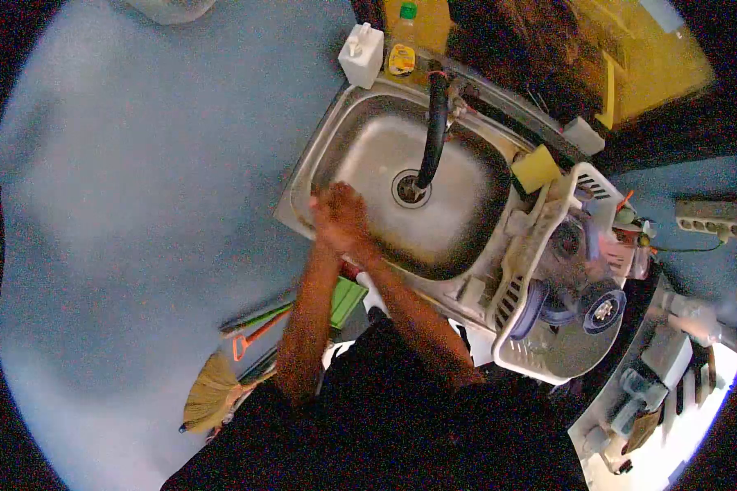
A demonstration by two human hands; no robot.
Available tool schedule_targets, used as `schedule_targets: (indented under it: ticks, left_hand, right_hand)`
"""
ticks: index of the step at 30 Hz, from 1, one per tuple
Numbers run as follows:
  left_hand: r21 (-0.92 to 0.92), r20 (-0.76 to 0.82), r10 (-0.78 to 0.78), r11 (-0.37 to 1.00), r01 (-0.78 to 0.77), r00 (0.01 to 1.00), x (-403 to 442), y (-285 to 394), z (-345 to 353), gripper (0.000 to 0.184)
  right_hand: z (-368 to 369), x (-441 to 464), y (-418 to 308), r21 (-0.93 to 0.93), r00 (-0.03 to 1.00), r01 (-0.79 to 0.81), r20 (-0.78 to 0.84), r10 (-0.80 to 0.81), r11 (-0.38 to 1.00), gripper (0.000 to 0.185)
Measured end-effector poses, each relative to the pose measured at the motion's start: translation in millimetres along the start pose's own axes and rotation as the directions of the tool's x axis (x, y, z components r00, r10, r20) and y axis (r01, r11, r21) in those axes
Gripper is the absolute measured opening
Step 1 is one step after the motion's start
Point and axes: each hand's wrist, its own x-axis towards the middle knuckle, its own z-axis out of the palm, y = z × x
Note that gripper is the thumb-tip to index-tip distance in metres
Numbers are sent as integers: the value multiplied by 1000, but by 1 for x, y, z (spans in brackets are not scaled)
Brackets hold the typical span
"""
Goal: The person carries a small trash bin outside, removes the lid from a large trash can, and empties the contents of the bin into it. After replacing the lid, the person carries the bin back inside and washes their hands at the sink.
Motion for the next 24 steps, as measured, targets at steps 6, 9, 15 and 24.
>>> schedule_targets:
  ticks: [6,9,15,24]
  left_hand:
    - [-609,81,55,793,5,995,-19,-77,9,52]
    - [-528,270,-120,811,252,955,-8,-96,35,50]
    - [-644,644,298,708,289,705,127,-195,-3,46]
    - [-679,283,117,725,113,952,83,-114,77,49]
  right_hand:
    - [-10,13,106,301,911,-412,120,394,860,61]
    - [-26,6,133,554,843,-504,148,517,663,60]
    - [-25,18,149,-149,985,-37,-173,11,988,51]
    - [-53,50,128,691,772,230,299,560,-686,42]
